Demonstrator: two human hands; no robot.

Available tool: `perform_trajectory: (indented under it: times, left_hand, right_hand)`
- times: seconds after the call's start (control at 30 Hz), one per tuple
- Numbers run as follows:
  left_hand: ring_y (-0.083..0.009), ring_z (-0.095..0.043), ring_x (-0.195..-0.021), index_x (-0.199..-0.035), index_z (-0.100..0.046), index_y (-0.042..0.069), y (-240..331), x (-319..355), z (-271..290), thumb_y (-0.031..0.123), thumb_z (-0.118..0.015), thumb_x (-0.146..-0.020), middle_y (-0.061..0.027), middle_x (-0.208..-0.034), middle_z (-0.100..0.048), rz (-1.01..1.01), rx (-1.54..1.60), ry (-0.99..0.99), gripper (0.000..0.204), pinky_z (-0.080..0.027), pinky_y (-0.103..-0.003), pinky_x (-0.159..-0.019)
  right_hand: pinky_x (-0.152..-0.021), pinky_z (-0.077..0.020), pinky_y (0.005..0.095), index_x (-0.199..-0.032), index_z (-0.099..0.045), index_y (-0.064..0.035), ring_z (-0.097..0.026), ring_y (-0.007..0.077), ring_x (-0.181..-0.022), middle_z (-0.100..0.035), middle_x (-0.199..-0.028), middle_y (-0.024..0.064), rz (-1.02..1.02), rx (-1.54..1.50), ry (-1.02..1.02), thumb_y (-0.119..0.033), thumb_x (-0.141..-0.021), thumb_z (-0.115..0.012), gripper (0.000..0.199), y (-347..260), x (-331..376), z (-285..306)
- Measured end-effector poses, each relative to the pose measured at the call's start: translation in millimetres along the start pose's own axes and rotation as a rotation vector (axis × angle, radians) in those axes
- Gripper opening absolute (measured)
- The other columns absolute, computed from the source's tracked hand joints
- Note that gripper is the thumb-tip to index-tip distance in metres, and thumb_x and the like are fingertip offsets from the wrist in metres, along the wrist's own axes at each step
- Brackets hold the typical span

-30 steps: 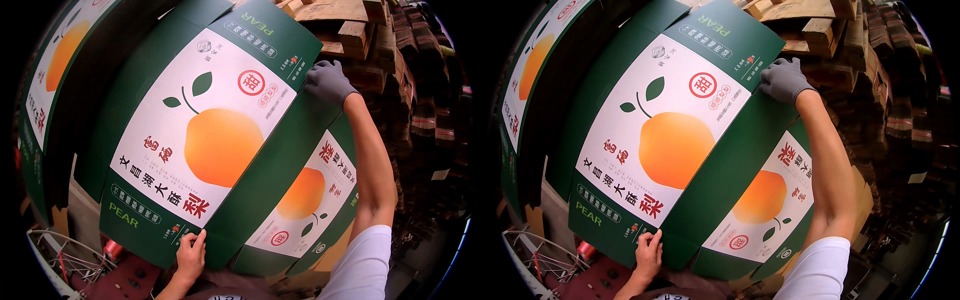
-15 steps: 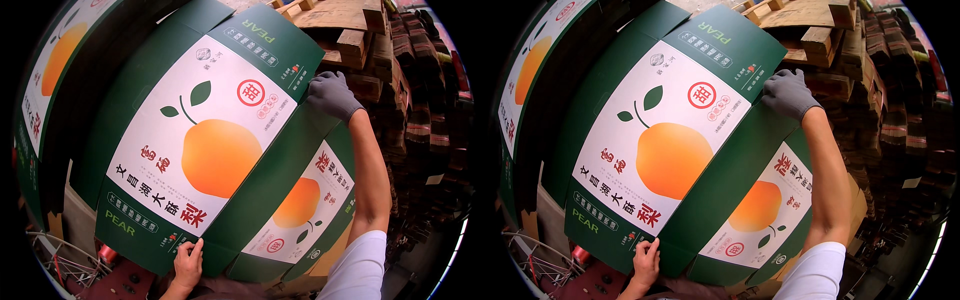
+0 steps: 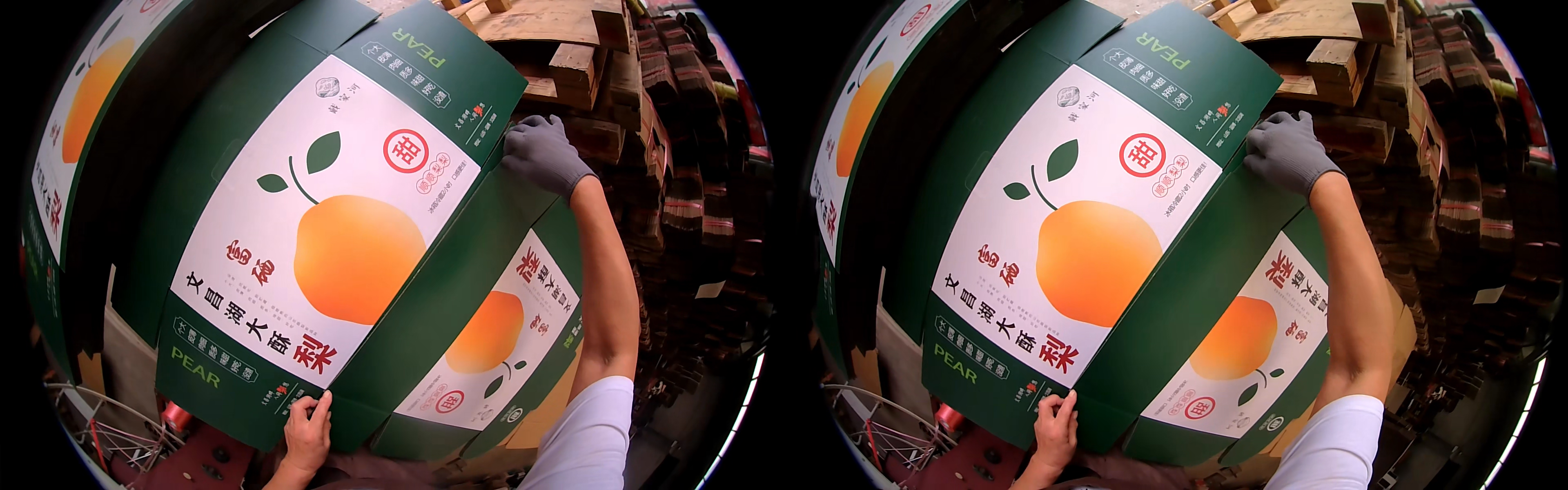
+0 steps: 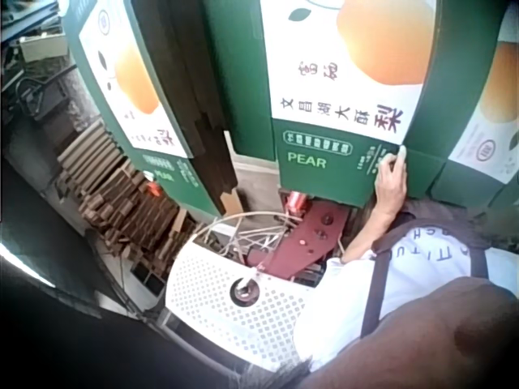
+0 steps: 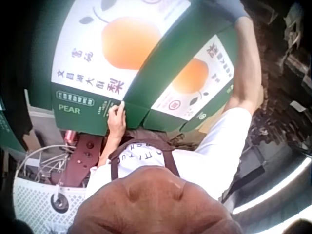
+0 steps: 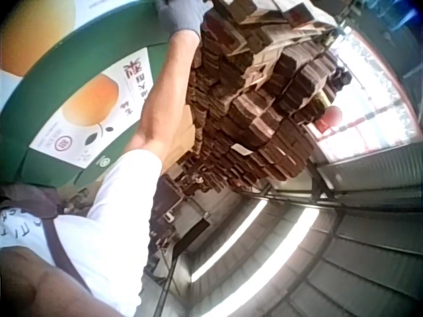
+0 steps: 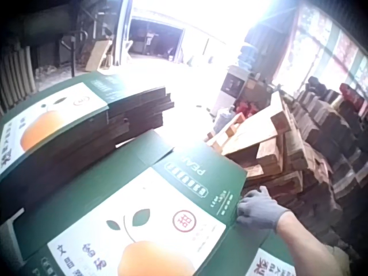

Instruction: The person puts on gloves and repeatedly folds flat green pear-branded cardboard sheets into box shapes, then stacks the assembled boxes on a table. The person handles the boxes one at a time, folding flaps and aligning edges.

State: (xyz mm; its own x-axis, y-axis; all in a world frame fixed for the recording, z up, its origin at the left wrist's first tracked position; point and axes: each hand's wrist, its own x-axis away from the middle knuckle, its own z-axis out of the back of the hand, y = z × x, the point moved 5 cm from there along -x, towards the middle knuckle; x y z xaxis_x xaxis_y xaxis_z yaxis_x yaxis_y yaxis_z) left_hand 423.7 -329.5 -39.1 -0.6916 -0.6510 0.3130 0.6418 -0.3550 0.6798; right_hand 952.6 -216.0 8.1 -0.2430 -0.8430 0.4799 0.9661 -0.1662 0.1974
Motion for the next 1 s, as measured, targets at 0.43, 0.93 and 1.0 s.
perform_trajectory:
  times: [0.43,0.93,1.0]
  left_hand:
    - [-0.0267,-0.058,-0.080,-0.125,-0.065,0.008,-1.0,0.7,0.0,0.001,-0.071,-0.080,-0.0116,-0.102,-0.054,-0.002,-0.005,0.000,0.046,-0.051,-0.036,-0.067]
    - [-0.0274,-0.058,-0.081,-0.128,-0.062,0.008,3.5,-2.6,0.2,0.001,-0.069,-0.082,-0.0118,-0.103,-0.053,-0.030,-0.001,0.020,0.046,-0.051,-0.037,-0.068]
    - [-0.0270,-0.059,-0.082,-0.128,-0.062,0.009,5.5,-2.4,0.3,0.000,-0.069,-0.082,-0.0114,-0.102,-0.053,-0.029,-0.016,0.030,0.047,-0.051,-0.037,-0.067]
  right_hand:
    - [-0.104,-0.0264,0.0552,-0.095,-0.071,-0.0139,-0.051,0.0272,-0.119,-0.067,-0.103,0.0043,0.000,0.005,0.016,-0.031,-0.088,-0.059,0.022,-2.3,-11.1,-8.7]
    - [-0.108,-0.0204,0.0666,-0.121,-0.060,-0.0168,-0.040,0.0362,-0.135,-0.046,-0.144,0.0138,-0.201,-0.060,0.629,-0.028,-0.080,-0.074,0.045,-30.6,22.0,-27.0]
    - [-0.110,-0.0168,0.0683,-0.136,-0.050,-0.0167,-0.034,0.0396,-0.138,-0.039,-0.149,0.0184,-0.066,-0.321,0.702,-0.034,-0.082,-0.072,0.061,-101.1,50.1,-42.1]
